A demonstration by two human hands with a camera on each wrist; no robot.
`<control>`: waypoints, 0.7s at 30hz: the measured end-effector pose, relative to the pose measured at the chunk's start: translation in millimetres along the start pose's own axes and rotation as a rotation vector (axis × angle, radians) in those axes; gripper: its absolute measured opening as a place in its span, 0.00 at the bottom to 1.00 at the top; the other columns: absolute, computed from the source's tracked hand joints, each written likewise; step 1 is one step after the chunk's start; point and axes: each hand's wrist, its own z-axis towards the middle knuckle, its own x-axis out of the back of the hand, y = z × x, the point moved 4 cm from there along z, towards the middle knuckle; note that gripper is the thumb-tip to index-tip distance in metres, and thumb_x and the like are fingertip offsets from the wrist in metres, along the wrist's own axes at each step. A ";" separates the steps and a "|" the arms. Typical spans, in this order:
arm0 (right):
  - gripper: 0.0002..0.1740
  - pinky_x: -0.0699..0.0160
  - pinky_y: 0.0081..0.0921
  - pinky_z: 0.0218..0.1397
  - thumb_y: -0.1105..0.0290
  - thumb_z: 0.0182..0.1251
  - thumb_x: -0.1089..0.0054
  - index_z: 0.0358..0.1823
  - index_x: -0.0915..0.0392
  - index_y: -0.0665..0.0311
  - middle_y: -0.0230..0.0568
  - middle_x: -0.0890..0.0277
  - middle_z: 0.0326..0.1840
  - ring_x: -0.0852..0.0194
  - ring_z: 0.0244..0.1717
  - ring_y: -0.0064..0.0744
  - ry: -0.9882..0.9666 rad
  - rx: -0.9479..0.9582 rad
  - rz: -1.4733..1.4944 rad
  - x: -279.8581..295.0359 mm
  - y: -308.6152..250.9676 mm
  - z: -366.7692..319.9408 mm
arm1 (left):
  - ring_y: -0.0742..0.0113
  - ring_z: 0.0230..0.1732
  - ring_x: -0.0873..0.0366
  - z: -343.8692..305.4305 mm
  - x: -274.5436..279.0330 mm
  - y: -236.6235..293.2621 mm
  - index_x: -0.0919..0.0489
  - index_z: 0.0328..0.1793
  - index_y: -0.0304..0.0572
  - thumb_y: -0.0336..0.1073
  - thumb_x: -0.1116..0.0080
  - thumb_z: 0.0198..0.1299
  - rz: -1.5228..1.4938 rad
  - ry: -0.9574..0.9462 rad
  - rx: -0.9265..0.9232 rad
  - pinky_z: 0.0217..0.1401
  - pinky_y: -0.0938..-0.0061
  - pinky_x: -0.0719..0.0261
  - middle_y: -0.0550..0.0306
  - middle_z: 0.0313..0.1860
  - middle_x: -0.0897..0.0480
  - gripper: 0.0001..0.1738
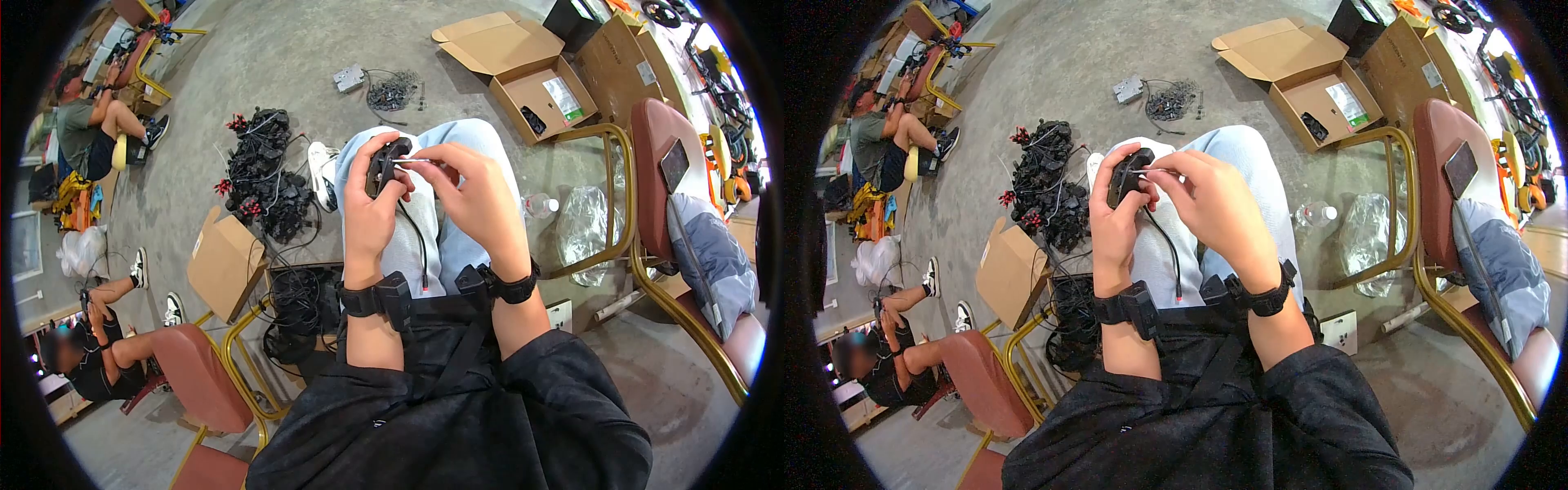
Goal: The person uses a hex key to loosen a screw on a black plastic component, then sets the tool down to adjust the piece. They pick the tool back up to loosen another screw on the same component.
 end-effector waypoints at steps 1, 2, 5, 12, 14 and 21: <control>0.08 0.25 0.28 0.32 0.70 0.65 0.36 0.42 0.16 0.65 0.43 0.21 0.32 0.23 0.26 0.36 -0.038 -0.142 0.070 -0.4 1.8 0.4 | 0.73 0.34 0.25 -0.1 0.1 0.4 0.27 0.65 0.38 0.15 0.55 0.47 -0.009 0.008 0.000 0.35 0.78 0.25 0.53 0.44 0.23 0.34; 0.08 0.26 0.26 0.30 0.70 0.66 0.36 0.42 0.16 0.65 0.43 0.20 0.32 0.24 0.24 0.34 -0.076 -0.284 0.139 -2.0 5.0 -0.2 | 0.73 0.33 0.25 -0.2 0.1 0.9 0.27 0.65 0.38 0.15 0.55 0.47 -0.017 0.015 0.000 0.34 0.78 0.25 0.53 0.45 0.23 0.34; 0.08 0.27 0.26 0.29 0.69 0.66 0.36 0.42 0.16 0.65 0.42 0.20 0.31 0.25 0.22 0.32 -0.025 -0.124 0.140 -4.9 4.5 -0.6 | 0.72 0.33 0.25 0.3 1.7 1.8 0.27 0.65 0.38 0.14 0.55 0.46 -0.054 0.043 0.013 0.34 0.78 0.25 0.52 0.45 0.23 0.35; 0.08 0.24 0.27 0.33 0.69 0.65 0.35 0.42 0.15 0.64 0.41 0.22 0.33 0.23 0.27 0.34 -0.037 -0.071 0.015 -1.5 2.7 0.9 | 0.75 0.31 0.26 1.6 2.1 1.6 0.27 0.64 0.37 0.15 0.55 0.51 -0.063 0.015 0.002 0.34 0.80 0.26 0.57 0.37 0.22 0.31; 0.08 0.23 0.30 0.36 0.70 0.64 0.35 0.42 0.16 0.64 0.41 0.23 0.37 0.22 0.32 0.38 -0.009 0.058 -0.005 -2.2 3.4 -0.1 | 0.75 0.31 0.26 1.0 1.1 3.3 0.27 0.63 0.38 0.15 0.55 0.51 -0.050 0.022 0.007 0.34 0.80 0.26 0.57 0.38 0.22 0.30; 0.08 0.23 0.31 0.36 0.71 0.66 0.38 0.43 0.17 0.66 0.43 0.21 0.38 0.21 0.32 0.39 0.030 0.195 -0.015 -3.6 -0.2 -0.4 | 0.74 0.32 0.25 0.8 2.8 1.2 0.27 0.64 0.38 0.15 0.55 0.51 -0.099 0.053 0.022 0.34 0.80 0.25 0.55 0.40 0.22 0.31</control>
